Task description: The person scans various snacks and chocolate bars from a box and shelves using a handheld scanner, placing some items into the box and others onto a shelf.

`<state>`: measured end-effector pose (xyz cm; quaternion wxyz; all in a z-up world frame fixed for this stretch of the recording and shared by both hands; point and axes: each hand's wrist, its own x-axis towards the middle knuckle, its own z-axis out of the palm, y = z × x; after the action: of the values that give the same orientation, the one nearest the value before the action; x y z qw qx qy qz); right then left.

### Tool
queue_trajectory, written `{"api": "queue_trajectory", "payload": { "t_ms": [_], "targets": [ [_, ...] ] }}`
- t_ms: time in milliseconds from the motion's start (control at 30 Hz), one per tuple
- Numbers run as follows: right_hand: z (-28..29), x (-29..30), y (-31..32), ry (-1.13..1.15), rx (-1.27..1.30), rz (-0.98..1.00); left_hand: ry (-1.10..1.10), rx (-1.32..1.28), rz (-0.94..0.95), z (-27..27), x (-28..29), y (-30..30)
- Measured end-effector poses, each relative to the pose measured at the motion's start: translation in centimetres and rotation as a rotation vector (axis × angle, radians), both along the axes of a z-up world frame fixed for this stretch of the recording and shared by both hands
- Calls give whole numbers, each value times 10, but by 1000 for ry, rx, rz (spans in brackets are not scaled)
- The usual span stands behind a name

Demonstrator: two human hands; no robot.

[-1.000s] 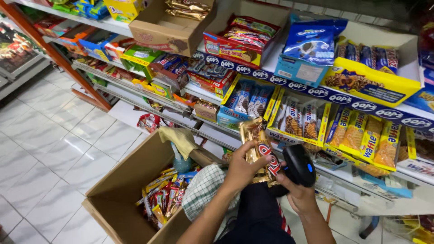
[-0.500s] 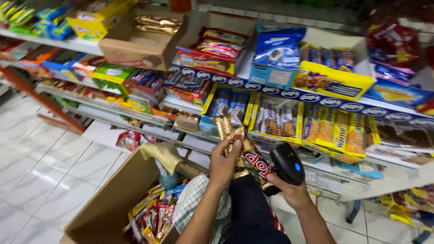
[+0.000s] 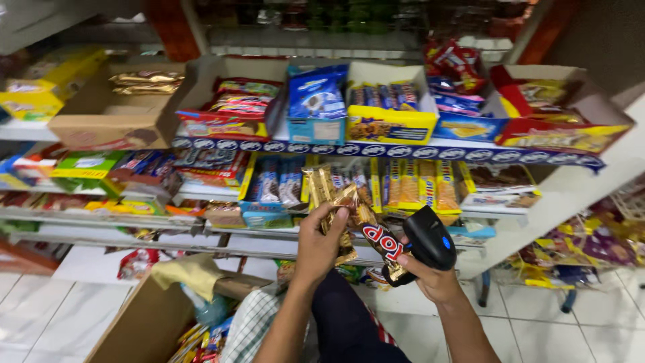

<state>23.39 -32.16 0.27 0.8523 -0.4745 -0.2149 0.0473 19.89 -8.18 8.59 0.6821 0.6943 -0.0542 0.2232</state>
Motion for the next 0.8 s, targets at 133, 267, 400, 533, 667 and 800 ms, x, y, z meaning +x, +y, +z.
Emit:
{"api": "queue_trajectory", "payload": {
  "t_ms": [133, 267, 400, 533, 667, 800],
  "targets": [
    [2, -1, -18, 9, 83, -58, 30, -40, -228, 6, -2, -9],
    [3, 2, -32, 2, 174, -122, -5, -15, -347, 9, -5, -24],
    [4, 4, -42, 54, 221, -142, -8, -148, -440, 7, -2, -40],
    [9, 2, -50, 78, 238, -88, 75, -271, -464, 4, 7, -43],
    [9, 2, -56, 37, 243, -70, 66, -319, -402, -2, 20, -49],
    [-1, 1, -60, 74, 250, -92, 83, -375, -368, -8, 25, -54]
  ]
}}
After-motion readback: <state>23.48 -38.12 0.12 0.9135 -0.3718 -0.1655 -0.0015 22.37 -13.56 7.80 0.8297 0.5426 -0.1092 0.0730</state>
